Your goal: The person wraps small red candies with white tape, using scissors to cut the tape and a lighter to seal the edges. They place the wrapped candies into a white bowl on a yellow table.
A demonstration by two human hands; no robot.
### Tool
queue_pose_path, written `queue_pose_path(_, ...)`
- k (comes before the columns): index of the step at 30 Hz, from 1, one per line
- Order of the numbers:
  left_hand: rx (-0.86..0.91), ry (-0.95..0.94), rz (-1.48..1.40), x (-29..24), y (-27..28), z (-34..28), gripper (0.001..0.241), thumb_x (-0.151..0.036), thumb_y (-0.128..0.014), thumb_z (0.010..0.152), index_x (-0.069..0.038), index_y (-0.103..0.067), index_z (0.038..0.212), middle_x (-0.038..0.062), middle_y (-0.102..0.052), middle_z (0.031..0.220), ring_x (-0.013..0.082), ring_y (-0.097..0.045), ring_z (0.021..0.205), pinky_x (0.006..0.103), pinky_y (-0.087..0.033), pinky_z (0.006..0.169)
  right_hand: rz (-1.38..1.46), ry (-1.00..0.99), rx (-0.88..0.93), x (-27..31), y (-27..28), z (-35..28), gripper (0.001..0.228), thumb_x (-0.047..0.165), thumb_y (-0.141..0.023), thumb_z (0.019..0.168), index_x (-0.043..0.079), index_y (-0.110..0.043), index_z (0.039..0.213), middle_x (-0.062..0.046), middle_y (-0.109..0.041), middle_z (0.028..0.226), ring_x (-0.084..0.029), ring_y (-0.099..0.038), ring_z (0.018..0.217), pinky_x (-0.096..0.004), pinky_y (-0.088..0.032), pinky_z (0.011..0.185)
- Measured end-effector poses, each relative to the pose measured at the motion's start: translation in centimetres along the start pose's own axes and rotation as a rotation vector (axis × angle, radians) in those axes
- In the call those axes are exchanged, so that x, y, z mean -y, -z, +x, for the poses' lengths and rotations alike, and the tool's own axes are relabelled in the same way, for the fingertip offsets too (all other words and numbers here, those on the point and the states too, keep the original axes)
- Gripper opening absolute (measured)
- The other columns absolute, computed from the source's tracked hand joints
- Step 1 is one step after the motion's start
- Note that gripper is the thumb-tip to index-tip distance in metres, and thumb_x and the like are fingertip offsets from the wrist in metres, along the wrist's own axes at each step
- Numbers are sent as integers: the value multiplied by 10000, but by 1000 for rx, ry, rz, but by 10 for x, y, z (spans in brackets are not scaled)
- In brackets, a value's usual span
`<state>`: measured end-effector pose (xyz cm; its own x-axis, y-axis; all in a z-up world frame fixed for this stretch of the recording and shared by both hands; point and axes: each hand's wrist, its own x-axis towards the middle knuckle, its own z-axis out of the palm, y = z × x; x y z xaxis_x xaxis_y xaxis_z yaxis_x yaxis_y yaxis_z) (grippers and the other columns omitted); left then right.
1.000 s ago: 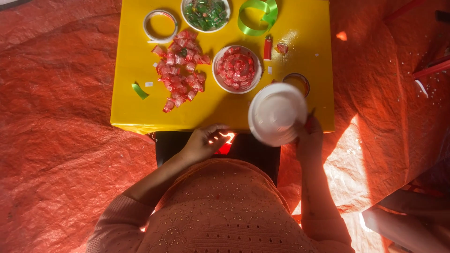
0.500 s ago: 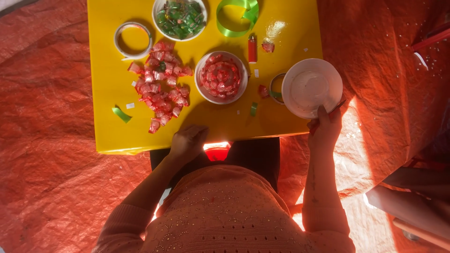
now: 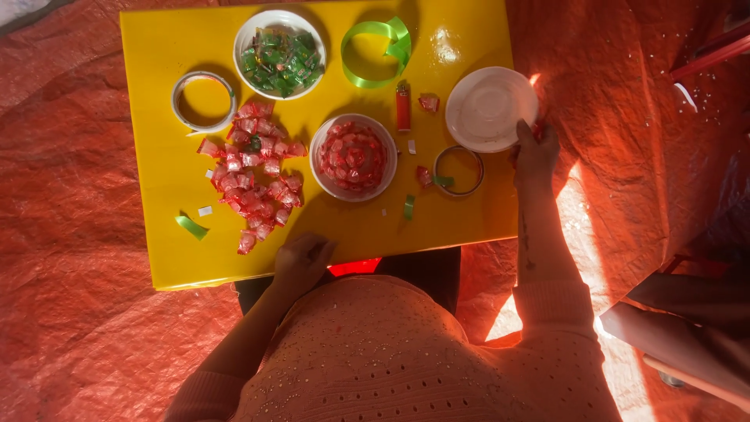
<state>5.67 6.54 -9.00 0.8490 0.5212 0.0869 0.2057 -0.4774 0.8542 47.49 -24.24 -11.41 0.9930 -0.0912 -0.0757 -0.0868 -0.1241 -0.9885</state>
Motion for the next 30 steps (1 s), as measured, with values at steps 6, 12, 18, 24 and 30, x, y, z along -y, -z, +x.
queue_pose_path(6, 324, 214, -115, -22, 26, 21, 226, -259, -738, 893, -57, -745, 791, 175, -649, 618, 345, -655, 602, 453, -532, 616, -218, 92, 73, 6, -19, -1, 479, 309, -872, 957, 20, -666, 1279, -128, -662, 848, -155, -649, 581, -306, -552, 520)
queue_pose_path(12, 473, 288, -137, -32, 34, 38, 235, -286, -759, 859, -55, -750, 815, 192, -635, 629, 331, -626, 621, 441, -514, 640, -395, 212, 122, 49, -27, -46, 598, 252, -844, 993, -113, -584, 1389, -291, -617, 1144, -334, -645, 1066, -456, -573, 917)
queue_pose_path(18, 576, 261, -151, -10, 30, 41, 201, -270, -750, 883, -83, -764, 814, 135, -692, 673, 269, -652, 644, 390, -534, 640, -631, 328, 78, 54, -22, -76, 467, 254, -840, 969, -5, -704, 1332, -261, -727, 1041, -407, -708, 959, -493, -593, 835)
queue_pose_path(24, 577, 209, -201, 6, 27, 36, 202, -248, -732, 906, -53, -769, 868, 190, -717, 755, 335, -708, 717, 441, -560, 669, -696, 345, 67, 24, -3, -69, 354, 285, -845, 954, 63, -780, 1220, -160, -749, 1012, -316, -731, 851, -447, -603, 772)
queue_pose_path(30, 506, 228, -316, 12, 23, 26, 195, -227, -721, 931, -59, -811, 973, 179, -746, 815, 293, -726, 782, 444, -597, 712, -702, 138, 36, 32, 2, -71, 217, 441, -769, 993, 237, -824, 1043, -9, -730, 836, -217, -699, 805, -391, -589, 777)
